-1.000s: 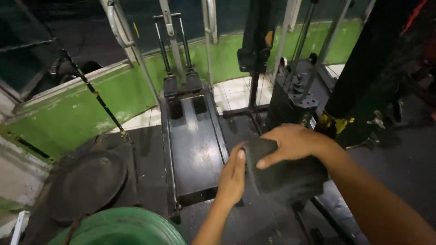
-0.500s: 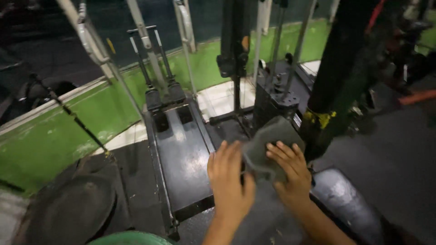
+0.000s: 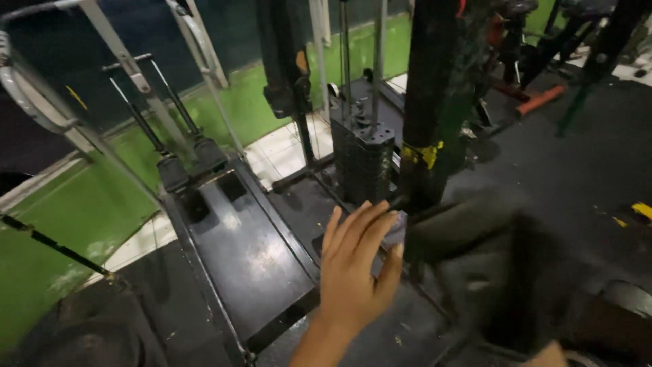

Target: Wipe down and clean various pieces of exercise equipment using a cloth.

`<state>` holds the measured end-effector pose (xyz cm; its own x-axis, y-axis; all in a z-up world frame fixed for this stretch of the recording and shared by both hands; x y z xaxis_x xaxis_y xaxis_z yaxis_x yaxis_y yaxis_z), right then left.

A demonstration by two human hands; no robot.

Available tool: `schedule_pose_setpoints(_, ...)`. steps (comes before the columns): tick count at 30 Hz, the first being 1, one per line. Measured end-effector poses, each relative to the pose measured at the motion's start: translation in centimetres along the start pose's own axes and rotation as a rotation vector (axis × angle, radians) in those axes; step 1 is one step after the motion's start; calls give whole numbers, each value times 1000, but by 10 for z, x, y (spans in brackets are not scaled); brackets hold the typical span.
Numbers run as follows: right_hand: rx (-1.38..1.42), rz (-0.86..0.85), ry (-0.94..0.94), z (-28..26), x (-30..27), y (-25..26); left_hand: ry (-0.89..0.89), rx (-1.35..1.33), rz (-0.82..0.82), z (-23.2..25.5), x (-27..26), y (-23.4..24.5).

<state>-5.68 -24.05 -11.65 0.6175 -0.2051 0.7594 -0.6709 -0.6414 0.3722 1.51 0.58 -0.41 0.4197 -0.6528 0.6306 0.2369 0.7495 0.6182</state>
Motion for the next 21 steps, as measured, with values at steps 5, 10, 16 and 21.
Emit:
schedule_pose_setpoints(5,-78,70,135,50,63,15,-4,104,-57,-1,20,-19)
schedule_pose_setpoints(10,-151,135,289,45,115,9,14,67,38,-11,64,-38)
schedule_pose_setpoints(16,-235,98,175,38,79,-48,292,302,-269,-19,91,-43)
schedule_pose_setpoints(21,-167,31,113,89,33,-58,232,418,-263,-22,88,-50)
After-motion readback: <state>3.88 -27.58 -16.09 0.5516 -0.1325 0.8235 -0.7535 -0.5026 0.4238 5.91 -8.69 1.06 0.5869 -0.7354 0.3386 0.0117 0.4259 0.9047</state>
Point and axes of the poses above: each hand's wrist, its own x-axis towards the middle knuckle, its own y-axis out of the back of the hand, z = x × y, the point moved 1 cm from there along x, towards the middle knuckle, and after that the axes turned 14 degrees about -z, right-handed, at the moved point
